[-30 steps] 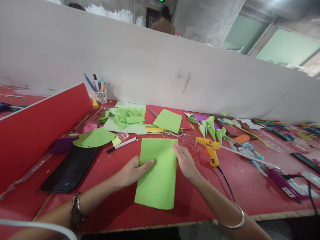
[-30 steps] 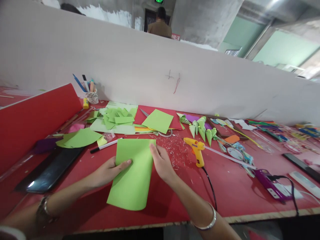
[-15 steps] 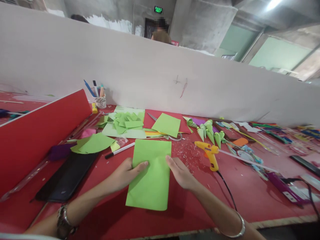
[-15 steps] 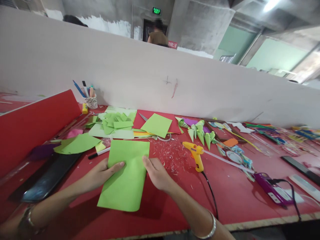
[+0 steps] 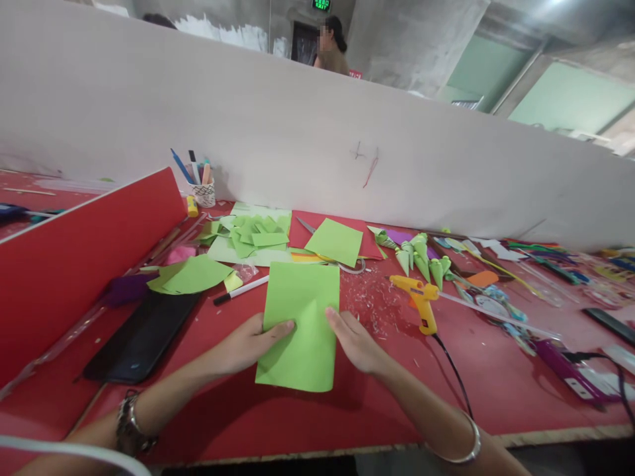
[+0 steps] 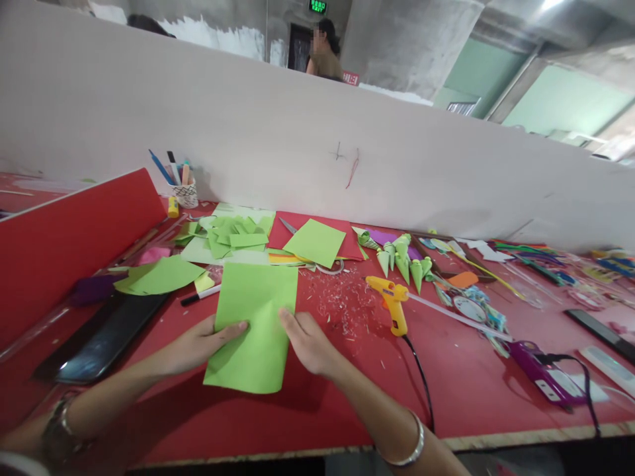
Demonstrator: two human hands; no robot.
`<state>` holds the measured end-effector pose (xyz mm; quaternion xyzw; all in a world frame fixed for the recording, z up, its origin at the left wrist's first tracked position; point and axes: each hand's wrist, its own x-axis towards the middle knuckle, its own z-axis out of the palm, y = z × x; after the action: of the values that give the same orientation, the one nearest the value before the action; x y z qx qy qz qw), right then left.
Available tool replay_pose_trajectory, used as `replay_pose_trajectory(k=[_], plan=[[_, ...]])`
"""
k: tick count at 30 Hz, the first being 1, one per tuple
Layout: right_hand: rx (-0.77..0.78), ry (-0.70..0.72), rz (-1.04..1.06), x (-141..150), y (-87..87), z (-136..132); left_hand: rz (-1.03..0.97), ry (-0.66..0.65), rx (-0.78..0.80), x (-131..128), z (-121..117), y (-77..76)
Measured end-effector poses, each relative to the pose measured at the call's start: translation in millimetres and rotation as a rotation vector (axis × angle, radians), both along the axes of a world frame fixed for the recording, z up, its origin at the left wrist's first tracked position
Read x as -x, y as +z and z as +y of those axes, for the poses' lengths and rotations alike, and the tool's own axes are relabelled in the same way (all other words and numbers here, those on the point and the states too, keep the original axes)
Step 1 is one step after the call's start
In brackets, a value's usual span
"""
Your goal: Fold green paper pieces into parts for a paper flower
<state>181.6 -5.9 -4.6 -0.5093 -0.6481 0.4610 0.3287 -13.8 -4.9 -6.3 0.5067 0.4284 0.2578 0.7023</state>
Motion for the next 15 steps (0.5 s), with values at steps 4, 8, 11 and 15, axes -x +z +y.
replay_pose_trajectory(k=[4, 8, 11, 15], plan=[[-0.046, -0.009, -0.092, 0.2, -5.2, -1.5, 0.010, -0.013, -0.004, 3.0, -1.5, -0.9], [-0.060, 0.058, -0.101, 0.3, -6.2, 0.7, 0.018, -0.006, 0.040, 2.9, -4.6, -0.4], [-0.055, 0.041, -0.094, 1.0, -4.0, 0.9, 0.024, 0.011, 0.054, 1.9, -5.8, -1.1], [0.032, 0.063, 0.000, 2.6, -0.1, -3.1, 0.061, 0.001, 0.021, 2.6, -5.5, -0.8]])
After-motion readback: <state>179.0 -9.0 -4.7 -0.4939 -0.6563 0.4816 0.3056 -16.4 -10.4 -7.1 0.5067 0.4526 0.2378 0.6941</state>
